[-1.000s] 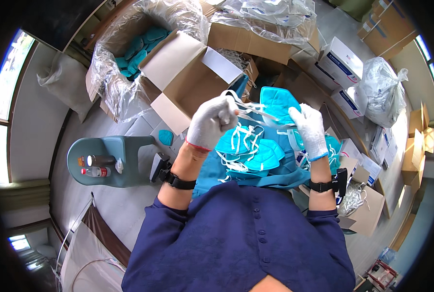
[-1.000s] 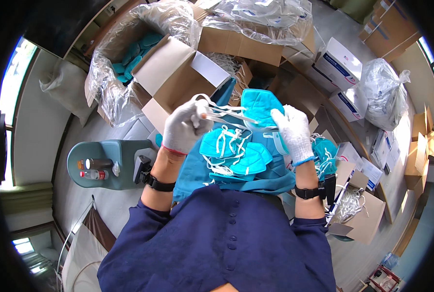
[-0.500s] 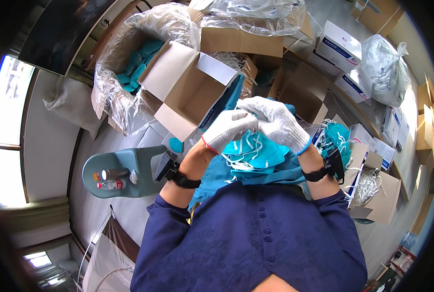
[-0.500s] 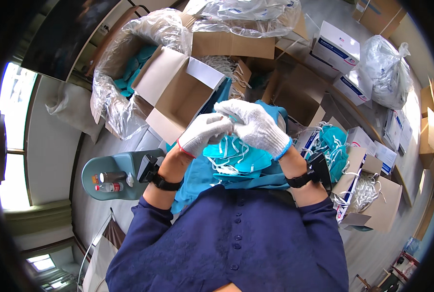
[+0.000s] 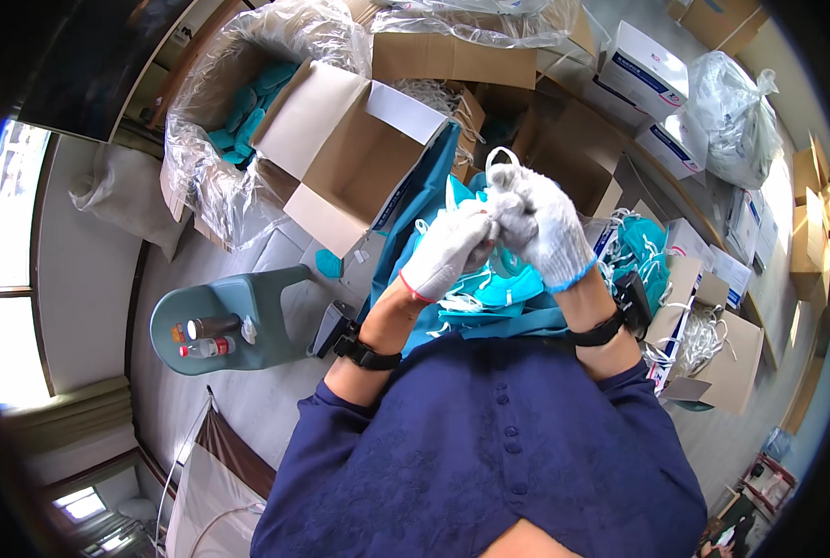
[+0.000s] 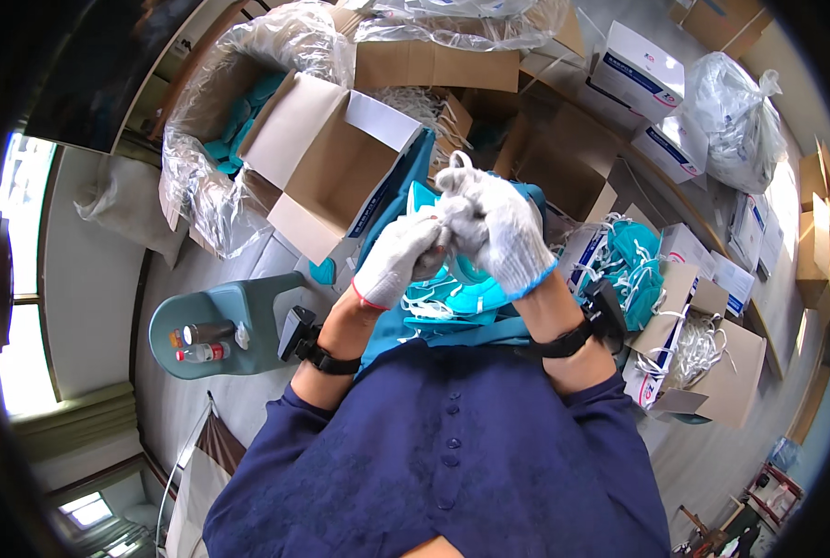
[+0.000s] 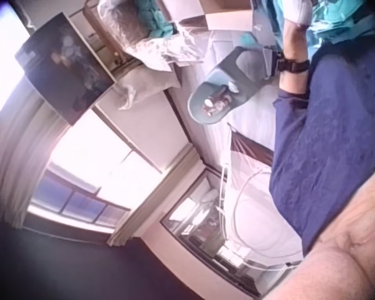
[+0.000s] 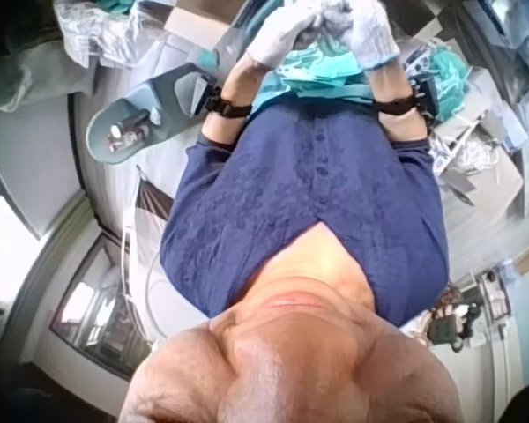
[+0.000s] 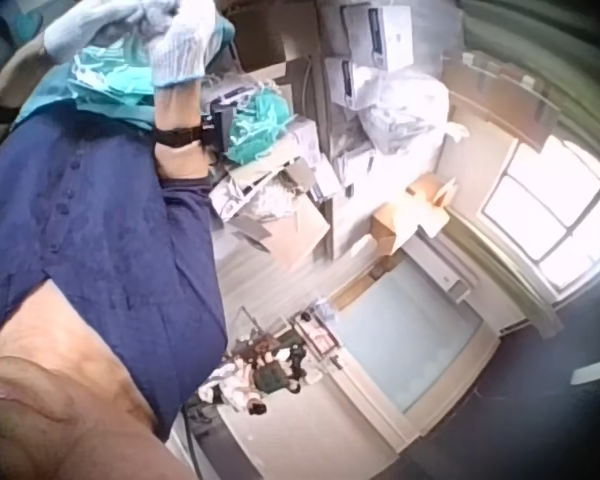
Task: Sort and organize medical face masks.
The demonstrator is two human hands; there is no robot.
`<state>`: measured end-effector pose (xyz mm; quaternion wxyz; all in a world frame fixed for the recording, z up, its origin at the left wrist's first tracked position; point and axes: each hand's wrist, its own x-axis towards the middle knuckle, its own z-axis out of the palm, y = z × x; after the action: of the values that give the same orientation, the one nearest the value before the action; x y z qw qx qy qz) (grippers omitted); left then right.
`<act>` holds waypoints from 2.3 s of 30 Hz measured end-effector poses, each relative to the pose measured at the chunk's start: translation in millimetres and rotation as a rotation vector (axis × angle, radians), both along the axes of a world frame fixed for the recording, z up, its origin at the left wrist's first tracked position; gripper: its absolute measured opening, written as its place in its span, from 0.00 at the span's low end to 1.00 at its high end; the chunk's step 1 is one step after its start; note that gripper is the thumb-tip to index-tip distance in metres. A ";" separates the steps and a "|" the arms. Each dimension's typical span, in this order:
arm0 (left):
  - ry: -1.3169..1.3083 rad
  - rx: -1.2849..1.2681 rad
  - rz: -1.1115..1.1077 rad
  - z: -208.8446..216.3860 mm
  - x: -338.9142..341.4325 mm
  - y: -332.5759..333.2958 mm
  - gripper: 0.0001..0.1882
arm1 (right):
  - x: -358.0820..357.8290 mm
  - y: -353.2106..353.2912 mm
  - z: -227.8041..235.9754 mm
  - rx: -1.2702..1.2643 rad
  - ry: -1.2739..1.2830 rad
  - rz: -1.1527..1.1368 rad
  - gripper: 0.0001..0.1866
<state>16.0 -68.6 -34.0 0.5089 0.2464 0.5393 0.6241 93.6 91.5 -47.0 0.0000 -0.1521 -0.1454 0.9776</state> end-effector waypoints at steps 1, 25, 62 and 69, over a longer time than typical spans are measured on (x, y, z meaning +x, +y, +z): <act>-0.055 -0.060 0.058 6.5 11.9 1.3 0.15 | -2.8 -4.1 9.7 0.070 -0.093 -0.116 0.10; -0.700 -0.173 -0.132 -15.9 72.2 -92.1 0.11 | 56.2 144.2 -60.9 0.372 -0.440 -0.913 0.11; 0.277 0.243 0.438 25.5 -50.2 -19.8 0.13 | 11.3 9.9 98.5 1.526 0.008 -0.208 0.11; 0.314 0.230 0.412 19.3 -36.0 -6.7 0.14 | -6.9 1.3 106.1 1.580 0.009 -0.215 0.10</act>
<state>-19.9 -75.3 -14.7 0.2503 0.2813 0.5759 0.7257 86.7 92.8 59.1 0.2027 -0.1162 -0.7801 0.5804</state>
